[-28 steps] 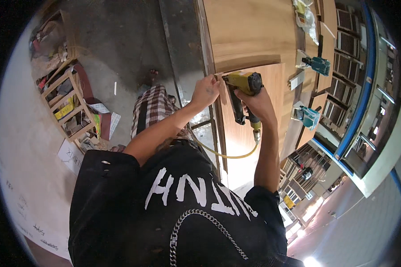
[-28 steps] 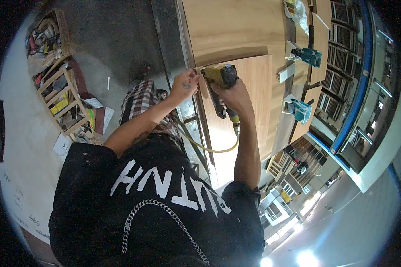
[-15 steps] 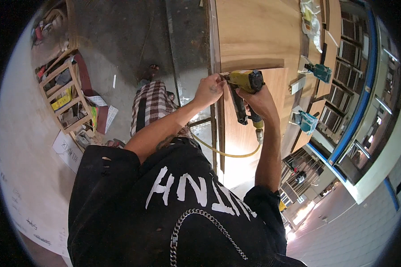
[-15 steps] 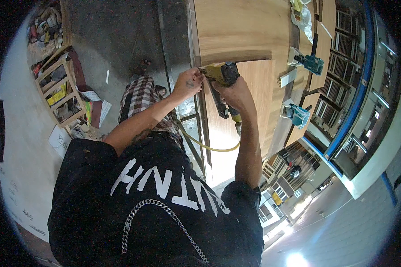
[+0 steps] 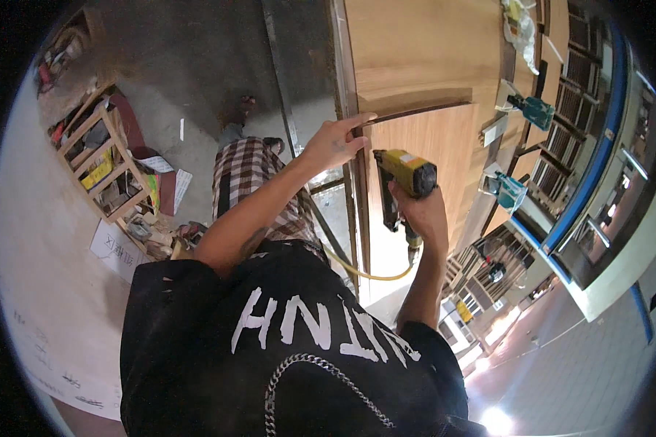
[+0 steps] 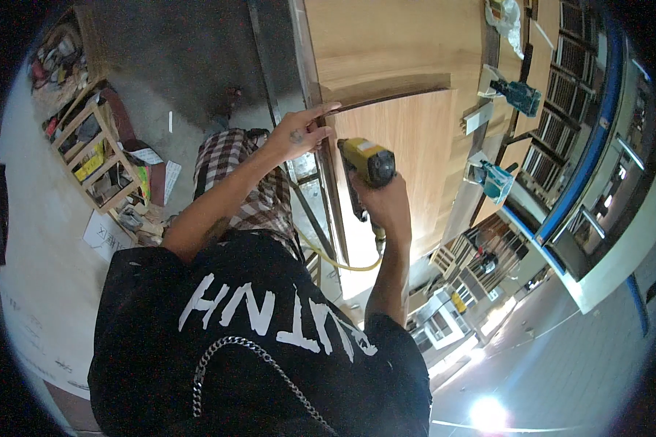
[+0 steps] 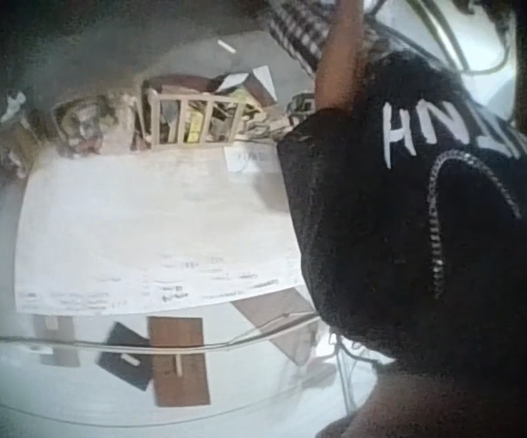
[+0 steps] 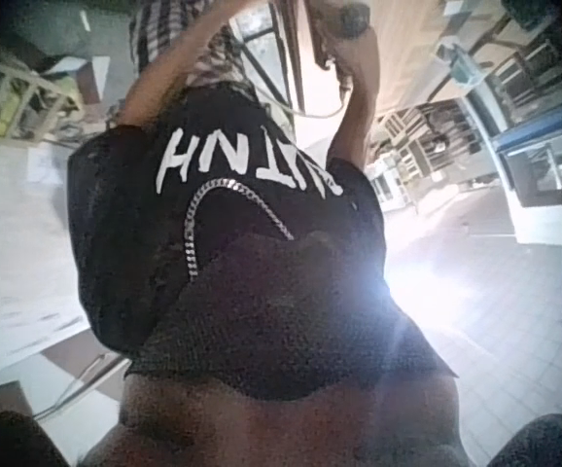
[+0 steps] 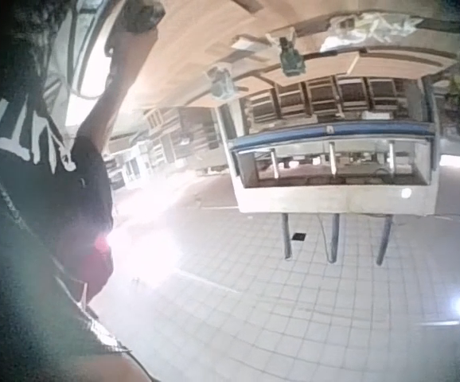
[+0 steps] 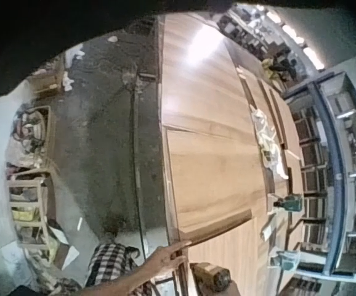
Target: The person aligns wood panels on a workbench and joins them together using a pneumatic nail gun.
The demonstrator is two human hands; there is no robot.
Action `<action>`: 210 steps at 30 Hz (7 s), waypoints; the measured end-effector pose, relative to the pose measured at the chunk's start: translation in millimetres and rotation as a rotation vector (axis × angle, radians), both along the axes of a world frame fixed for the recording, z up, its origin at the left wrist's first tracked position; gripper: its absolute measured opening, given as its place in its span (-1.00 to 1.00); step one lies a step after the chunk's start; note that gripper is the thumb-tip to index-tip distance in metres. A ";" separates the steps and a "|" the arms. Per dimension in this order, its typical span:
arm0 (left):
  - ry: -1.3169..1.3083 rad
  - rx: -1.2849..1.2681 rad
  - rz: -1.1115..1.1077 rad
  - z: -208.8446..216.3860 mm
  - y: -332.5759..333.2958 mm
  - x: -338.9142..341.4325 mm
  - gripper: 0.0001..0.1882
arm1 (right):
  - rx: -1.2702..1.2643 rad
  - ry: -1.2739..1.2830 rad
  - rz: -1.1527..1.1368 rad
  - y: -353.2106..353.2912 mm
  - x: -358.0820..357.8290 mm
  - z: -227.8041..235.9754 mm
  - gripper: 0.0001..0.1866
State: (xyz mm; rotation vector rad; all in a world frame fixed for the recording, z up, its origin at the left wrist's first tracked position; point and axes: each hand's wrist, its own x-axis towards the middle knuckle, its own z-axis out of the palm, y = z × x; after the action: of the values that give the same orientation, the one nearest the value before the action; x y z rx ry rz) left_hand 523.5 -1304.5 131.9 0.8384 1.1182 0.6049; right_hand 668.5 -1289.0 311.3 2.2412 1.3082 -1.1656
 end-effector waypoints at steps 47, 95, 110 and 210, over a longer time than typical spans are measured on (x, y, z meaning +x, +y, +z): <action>-0.056 -0.193 -0.088 14.2 10.6 -14.5 -0.44 | 0.146 0.736 -0.913 -55.9 193.0 -111.9 -0.37; 0.005 0.028 0.128 23.4 -0.2 -5.0 -0.58 | 0.122 0.701 -0.888 -47.3 180.2 -110.0 -0.27; 0.090 0.180 0.108 -2.1 -15.2 3.9 -0.59 | 0.154 0.734 -0.850 -49.5 180.1 -115.1 -0.32; 0.257 0.206 -0.140 68.1 -25.3 6.9 -0.74 | 0.730 -0.040 -1.144 -380.9 216.1 6.7 -0.78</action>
State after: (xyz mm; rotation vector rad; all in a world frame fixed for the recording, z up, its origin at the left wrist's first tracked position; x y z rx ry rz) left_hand 530.4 -1329.8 200.1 1.1878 1.2301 0.5106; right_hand 884.7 -1669.9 318.1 3.7380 0.3134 -0.9319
